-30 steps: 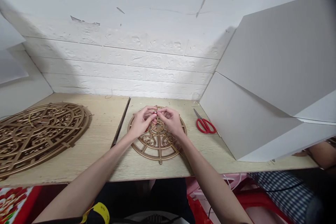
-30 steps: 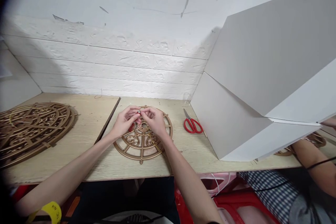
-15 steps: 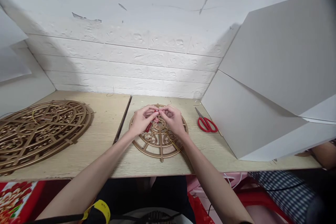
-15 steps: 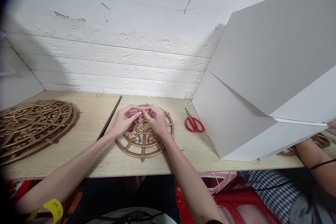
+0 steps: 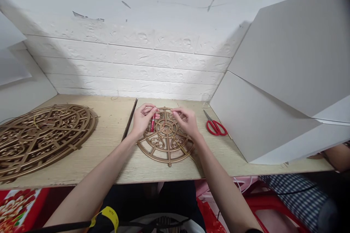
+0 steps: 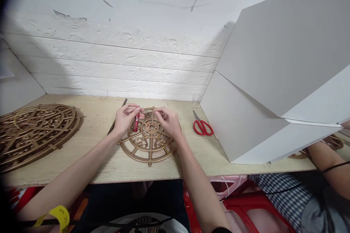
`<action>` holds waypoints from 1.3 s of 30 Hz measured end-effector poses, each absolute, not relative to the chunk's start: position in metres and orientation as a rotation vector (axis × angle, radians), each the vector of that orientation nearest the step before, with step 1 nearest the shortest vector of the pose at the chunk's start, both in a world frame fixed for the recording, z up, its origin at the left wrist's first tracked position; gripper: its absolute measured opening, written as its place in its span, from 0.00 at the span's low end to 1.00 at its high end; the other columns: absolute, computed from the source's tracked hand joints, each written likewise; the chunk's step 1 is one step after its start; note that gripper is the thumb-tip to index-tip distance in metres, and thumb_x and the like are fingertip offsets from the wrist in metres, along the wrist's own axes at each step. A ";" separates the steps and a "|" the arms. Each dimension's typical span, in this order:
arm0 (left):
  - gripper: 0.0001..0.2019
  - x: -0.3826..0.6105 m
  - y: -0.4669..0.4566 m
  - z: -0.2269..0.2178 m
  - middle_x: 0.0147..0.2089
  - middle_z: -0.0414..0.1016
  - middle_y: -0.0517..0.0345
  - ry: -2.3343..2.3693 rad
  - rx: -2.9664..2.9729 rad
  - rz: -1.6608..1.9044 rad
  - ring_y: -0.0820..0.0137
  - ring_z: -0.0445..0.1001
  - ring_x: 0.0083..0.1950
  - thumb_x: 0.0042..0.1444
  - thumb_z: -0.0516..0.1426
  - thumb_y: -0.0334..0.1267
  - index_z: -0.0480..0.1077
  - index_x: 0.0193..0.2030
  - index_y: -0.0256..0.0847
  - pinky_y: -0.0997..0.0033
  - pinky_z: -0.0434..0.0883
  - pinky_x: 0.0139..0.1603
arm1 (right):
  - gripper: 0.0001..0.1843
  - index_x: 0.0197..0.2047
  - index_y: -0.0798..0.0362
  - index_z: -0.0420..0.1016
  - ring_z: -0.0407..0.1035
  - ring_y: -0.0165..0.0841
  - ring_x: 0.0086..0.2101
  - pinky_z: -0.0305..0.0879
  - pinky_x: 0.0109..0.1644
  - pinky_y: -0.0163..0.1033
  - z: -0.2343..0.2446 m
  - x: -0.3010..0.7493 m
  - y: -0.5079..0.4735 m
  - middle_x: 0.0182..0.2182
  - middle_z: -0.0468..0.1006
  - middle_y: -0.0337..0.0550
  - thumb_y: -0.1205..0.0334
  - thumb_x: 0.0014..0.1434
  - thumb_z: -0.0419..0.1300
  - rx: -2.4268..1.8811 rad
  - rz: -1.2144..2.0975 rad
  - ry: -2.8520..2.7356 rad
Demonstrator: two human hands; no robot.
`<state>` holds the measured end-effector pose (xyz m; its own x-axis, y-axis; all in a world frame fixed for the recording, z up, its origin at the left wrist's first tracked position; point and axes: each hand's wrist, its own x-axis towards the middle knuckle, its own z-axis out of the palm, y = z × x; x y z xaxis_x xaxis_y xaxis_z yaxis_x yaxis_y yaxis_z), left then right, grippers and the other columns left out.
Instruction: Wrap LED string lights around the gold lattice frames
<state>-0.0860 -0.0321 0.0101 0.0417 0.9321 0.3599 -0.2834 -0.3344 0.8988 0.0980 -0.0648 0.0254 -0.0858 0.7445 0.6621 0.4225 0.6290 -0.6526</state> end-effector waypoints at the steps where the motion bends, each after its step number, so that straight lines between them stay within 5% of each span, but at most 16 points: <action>1: 0.15 -0.087 -0.030 0.009 0.32 0.78 0.52 0.748 1.266 1.525 0.68 0.77 0.28 0.45 0.64 0.42 0.69 0.37 0.36 0.65 0.76 0.33 | 0.11 0.37 0.51 0.78 0.67 0.33 0.29 0.60 0.32 0.37 0.024 0.096 -0.065 0.31 0.78 0.43 0.55 0.59 0.56 -0.954 0.383 -1.796; 11: 0.15 -0.090 -0.024 0.008 0.30 0.78 0.52 0.799 1.050 1.591 0.68 0.77 0.27 0.43 0.64 0.39 0.67 0.36 0.36 0.64 0.75 0.33 | 0.14 0.45 0.52 0.76 0.67 0.31 0.27 0.62 0.34 0.36 0.015 0.098 -0.054 0.26 0.76 0.40 0.56 0.57 0.59 -1.046 0.329 -1.668; 16: 0.15 -0.090 -0.021 0.005 0.29 0.78 0.53 0.832 0.976 1.607 0.69 0.77 0.27 0.43 0.64 0.38 0.66 0.36 0.36 0.64 0.75 0.33 | 0.11 0.34 0.54 0.78 0.69 0.32 0.28 0.64 0.33 0.36 0.021 0.112 -0.053 0.25 0.77 0.41 0.55 0.54 0.61 -1.026 0.837 -1.857; 19: 0.15 -0.090 -0.020 0.004 0.29 0.78 0.53 0.840 0.968 1.602 0.69 0.77 0.26 0.43 0.64 0.38 0.66 0.36 0.36 0.65 0.75 0.33 | 0.06 0.34 0.53 0.80 0.70 0.31 0.29 0.65 0.34 0.35 0.018 0.117 -0.051 0.28 0.78 0.40 0.64 0.52 0.61 -1.009 0.993 -2.089; 26: 0.16 -0.089 -0.023 0.005 0.29 0.78 0.53 0.876 0.957 1.589 0.69 0.76 0.25 0.42 0.64 0.38 0.66 0.36 0.36 0.65 0.75 0.31 | 0.21 0.33 0.49 0.82 0.68 0.31 0.34 0.64 0.39 0.36 0.012 0.116 -0.048 0.34 0.76 0.41 0.82 0.47 0.55 -0.976 0.739 -2.312; 32: 0.15 -0.087 -0.024 0.003 0.29 0.78 0.53 0.882 0.974 1.592 0.69 0.76 0.26 0.43 0.64 0.37 0.66 0.36 0.36 0.65 0.75 0.32 | 0.22 0.35 0.48 0.82 0.69 0.33 0.39 0.65 0.44 0.38 0.013 0.118 -0.047 0.37 0.76 0.42 0.82 0.47 0.56 -0.989 0.762 -2.316; 39: 0.14 -0.085 -0.023 0.001 0.30 0.77 0.53 0.881 0.960 1.578 0.69 0.76 0.26 0.44 0.63 0.36 0.67 0.36 0.36 0.66 0.74 0.32 | 0.08 0.35 0.53 0.80 0.67 0.33 0.37 0.65 0.44 0.39 0.010 0.117 -0.045 0.36 0.74 0.43 0.73 0.51 0.64 -1.044 0.764 -2.317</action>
